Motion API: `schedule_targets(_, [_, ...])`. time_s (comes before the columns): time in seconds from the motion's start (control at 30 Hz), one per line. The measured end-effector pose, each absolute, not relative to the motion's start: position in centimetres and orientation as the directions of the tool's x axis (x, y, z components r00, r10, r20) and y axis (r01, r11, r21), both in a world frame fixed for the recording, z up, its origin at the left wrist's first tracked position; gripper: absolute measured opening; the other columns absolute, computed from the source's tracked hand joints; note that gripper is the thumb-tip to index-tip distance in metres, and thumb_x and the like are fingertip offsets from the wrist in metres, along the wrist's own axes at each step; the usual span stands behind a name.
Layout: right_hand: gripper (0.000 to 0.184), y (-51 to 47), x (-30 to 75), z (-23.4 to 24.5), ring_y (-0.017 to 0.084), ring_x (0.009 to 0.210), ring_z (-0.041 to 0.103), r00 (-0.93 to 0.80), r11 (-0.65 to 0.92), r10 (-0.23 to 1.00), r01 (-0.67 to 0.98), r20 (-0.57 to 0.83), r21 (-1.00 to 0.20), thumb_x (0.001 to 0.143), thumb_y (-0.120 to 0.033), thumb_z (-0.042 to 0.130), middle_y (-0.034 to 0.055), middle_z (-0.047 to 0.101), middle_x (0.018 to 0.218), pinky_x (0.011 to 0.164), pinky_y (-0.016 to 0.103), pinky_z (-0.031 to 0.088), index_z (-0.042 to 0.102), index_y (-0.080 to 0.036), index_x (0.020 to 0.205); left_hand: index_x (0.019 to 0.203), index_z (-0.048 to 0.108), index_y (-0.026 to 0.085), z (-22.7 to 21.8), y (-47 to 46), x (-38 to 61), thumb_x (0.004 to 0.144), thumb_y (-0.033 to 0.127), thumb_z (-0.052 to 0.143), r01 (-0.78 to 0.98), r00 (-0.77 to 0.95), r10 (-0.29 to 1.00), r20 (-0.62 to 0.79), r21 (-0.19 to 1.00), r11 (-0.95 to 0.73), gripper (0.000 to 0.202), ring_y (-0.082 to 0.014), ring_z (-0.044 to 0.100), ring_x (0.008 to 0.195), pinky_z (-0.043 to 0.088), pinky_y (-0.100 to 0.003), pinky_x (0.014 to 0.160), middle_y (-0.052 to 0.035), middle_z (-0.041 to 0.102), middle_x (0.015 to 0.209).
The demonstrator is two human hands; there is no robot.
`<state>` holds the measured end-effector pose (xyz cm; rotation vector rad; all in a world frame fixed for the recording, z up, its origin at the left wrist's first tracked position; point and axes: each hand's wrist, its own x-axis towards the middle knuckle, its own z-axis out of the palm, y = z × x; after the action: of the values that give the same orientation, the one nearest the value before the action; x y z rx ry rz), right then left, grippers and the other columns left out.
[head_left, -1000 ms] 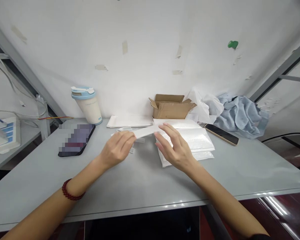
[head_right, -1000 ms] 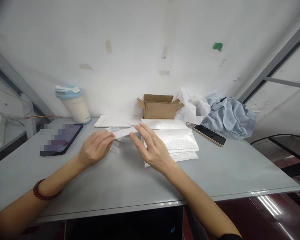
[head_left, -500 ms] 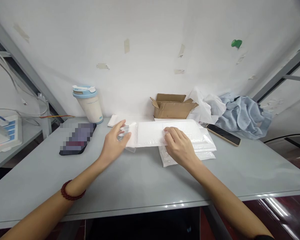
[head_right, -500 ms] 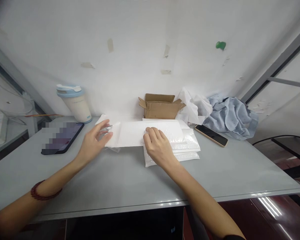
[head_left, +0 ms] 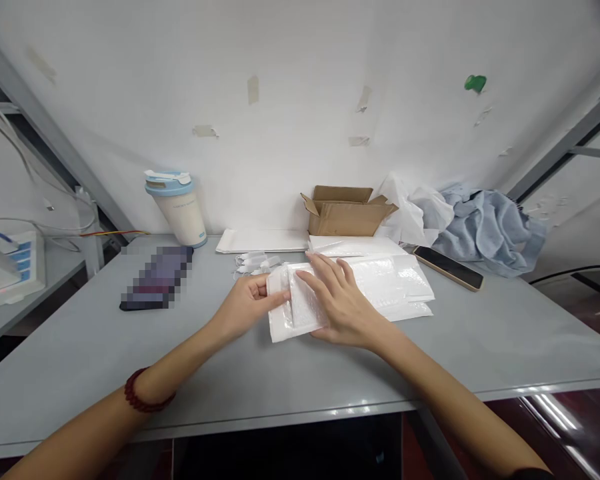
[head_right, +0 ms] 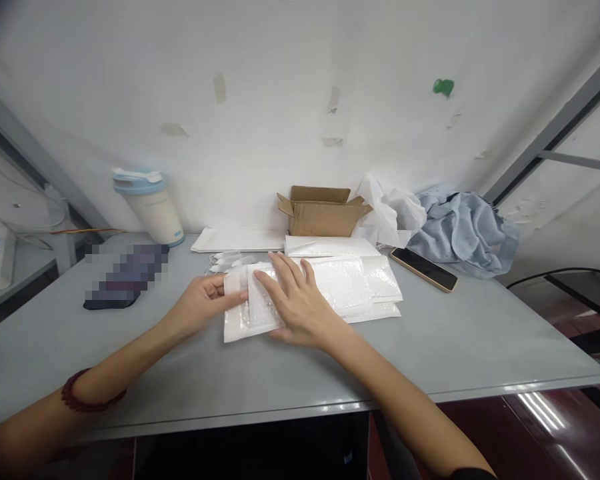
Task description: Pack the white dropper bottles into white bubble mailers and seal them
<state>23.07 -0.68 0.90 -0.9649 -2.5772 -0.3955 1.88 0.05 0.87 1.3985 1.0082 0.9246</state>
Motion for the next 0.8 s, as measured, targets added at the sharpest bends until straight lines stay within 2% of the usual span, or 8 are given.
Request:
schedule_targets(0.1, [0.087,-0.9,23.1,0.9,0.038,0.133,0.026,-0.702,0.741,0.575,0.665,0.420,0.095,0.072,-0.053,0.061,0.0269,0.031,0.142,0.102,0.062,0.021,0.025,-0.011,0.139,0.083,0.069,0.020,1.2,-0.9,2.5,0.071,0.035,0.071,0.110,0.325,0.946,0.008,0.993,-0.046,0.019,-0.0179,0.067,0.073,0.053,-0.026,0.064,-0.0008,0.072,0.078])
schedule_targets(0.23, [0.079,-0.9,23.1,0.9,0.035,0.121,0.039,-0.692,0.756,0.539,0.649,0.481,0.086,0.074,-0.055,0.057,0.0224,0.044,0.128,0.102,0.060,0.021,0.030,-0.013,0.135,0.073,0.067,0.019,1.5,-1.5,2.8,0.074,0.038,0.066,0.153,0.290,0.956,-0.032,0.988,-0.013,0.019,-0.0171,0.063,0.059,0.052,-0.026,0.053,-0.0007,0.068,0.066])
schedule_targets(0.3, [0.075,-0.9,23.2,1.0,0.034,0.118,0.041,-0.689,0.758,0.514,0.644,0.511,0.107,0.074,-0.051,0.058,0.0205,0.045,0.125,0.102,0.059,0.021,0.033,-0.014,0.133,0.071,0.066,0.018,1.5,-1.5,2.7,0.075,0.039,0.064,0.174,0.261,0.964,-0.055,0.985,0.009,0.022,-0.0166,0.061,0.054,0.050,-0.027,0.049,-0.0007,0.066,0.062])
schedule_targets(0.4, [0.067,-0.9,23.4,1.2,0.033,0.114,0.044,-0.691,0.736,0.493,0.655,0.529,0.170,0.071,-0.040,0.060,0.0189,0.046,0.123,0.102,0.058,0.021,0.038,-0.015,0.129,0.071,0.066,0.017,1.5,-1.0,2.4,0.074,0.040,0.065,0.178,0.234,0.971,-0.054,0.984,0.012,0.023,-0.0158,0.061,0.056,0.049,-0.025,0.050,-0.0008,0.067,0.064])
schedule_targets(0.53, [0.052,-0.5,23.7,1.5,0.031,0.105,0.047,-0.657,0.649,0.490,0.714,0.573,0.263,0.073,-0.030,0.059,0.0165,0.051,0.116,0.097,0.053,0.030,0.046,-0.016,0.121,0.073,0.065,0.017,1.5,0.3,1.5,0.077,0.044,0.061,0.191,0.191,0.982,-0.005,0.981,-0.033,0.028,-0.0142,0.061,0.057,0.049,-0.025,0.054,-0.0005,0.066,0.064])
schedule_targets(0.6, [0.048,-0.2,24.0,1.6,0.030,0.101,0.048,-0.598,0.580,0.517,0.771,0.612,0.263,0.074,-0.028,0.060,0.0166,0.053,0.112,0.091,0.048,0.035,0.048,-0.015,0.118,0.077,0.065,0.016,1.3,1.2,0.6,0.080,0.046,0.056,0.251,0.139,0.989,0.043,0.965,-0.077,0.031,-0.0152,0.061,0.059,0.048,-0.026,0.055,-0.0016,0.066,0.066])
schedule_targets(0.67, [0.045,0.1,24.2,1.6,0.029,0.098,0.047,-0.518,0.507,0.557,0.831,0.649,0.228,0.074,-0.025,0.061,0.0169,0.053,0.110,0.085,0.043,0.038,0.049,-0.014,0.117,0.081,0.065,0.017,1.0,2.3,-0.4,0.081,0.045,0.054,0.398,0.070,0.990,0.126,0.906,-0.143,0.030,-0.0177,0.063,0.067,0.049,-0.028,0.059,-0.0039,0.069,0.075])
schedule_targets(0.8, [0.041,0.6,24.8,1.8,0.027,0.094,0.047,-0.389,0.410,0.611,0.900,0.690,0.144,0.075,-0.023,0.060,0.0151,0.054,0.105,0.078,0.037,0.040,0.051,-0.015,0.114,0.087,0.067,0.017,-0.4,4.2,-2.1,0.079,0.040,0.053,0.731,0.066,0.946,0.318,0.630,-0.262,0.028,-0.0248,0.061,0.087,0.048,-0.036,0.077,-0.0074,0.070,0.092])
